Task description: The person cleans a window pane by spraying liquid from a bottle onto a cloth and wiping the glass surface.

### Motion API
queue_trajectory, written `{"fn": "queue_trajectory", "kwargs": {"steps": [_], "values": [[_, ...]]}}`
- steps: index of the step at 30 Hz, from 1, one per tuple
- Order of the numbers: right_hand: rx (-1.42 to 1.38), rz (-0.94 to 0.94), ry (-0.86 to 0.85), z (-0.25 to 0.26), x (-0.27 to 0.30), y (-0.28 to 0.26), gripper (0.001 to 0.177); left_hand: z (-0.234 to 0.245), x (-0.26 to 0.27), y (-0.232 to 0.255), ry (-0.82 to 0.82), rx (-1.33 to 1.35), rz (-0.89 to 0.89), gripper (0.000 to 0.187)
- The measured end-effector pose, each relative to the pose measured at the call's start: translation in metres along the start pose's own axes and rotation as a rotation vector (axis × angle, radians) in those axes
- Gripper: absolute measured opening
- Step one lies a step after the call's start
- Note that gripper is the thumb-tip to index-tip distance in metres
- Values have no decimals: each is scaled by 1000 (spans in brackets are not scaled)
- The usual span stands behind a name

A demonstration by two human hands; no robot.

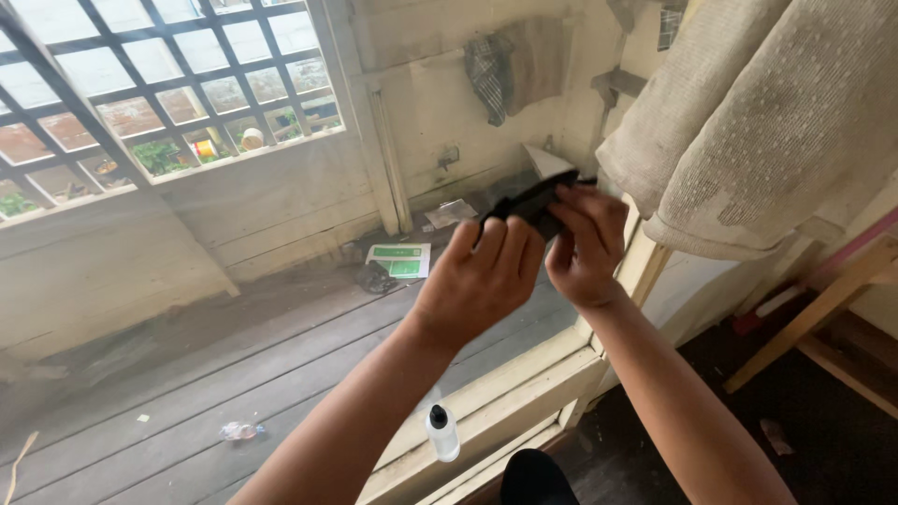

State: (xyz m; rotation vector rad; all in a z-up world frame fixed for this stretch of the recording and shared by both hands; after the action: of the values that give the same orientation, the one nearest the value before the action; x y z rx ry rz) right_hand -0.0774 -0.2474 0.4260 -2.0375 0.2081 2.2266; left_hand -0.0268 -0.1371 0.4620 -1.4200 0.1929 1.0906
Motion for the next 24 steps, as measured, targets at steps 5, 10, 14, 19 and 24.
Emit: {"fn": "queue_trajectory", "kwargs": {"steps": [5, 10, 14, 19, 24], "values": [[-3, -70, -76, 0, 61, 23, 23, -28, 22, 52, -77, 60, -62, 5], [-7, -118, -340, 2, 128, 35, 25, -66, 60, 127, -305, 168, -242, 5], [-29, -138, -536, 7, 168, 25, 21, -82, 94, 180, -412, 220, -403, 11], [0, -105, -535, 10, 156, 7, 21, -76, 93, 163, -428, 208, -316, 8], [46, -33, -381, 12, 75, -8, 20, -32, 50, 82, -386, 131, -241, 5]]}}
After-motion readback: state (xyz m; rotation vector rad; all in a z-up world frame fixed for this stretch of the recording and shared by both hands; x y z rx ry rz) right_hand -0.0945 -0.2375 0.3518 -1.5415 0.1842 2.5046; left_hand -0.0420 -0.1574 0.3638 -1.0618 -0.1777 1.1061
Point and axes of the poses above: each hand's wrist, its own x-axis away from the middle knuckle, its own z-axis out of the back of the hand, y = z × x, the point moved 10 cm from there along -x, towards the middle knuckle, and after that the axes turned 7 degrees about -z, right-handed, at the moved point
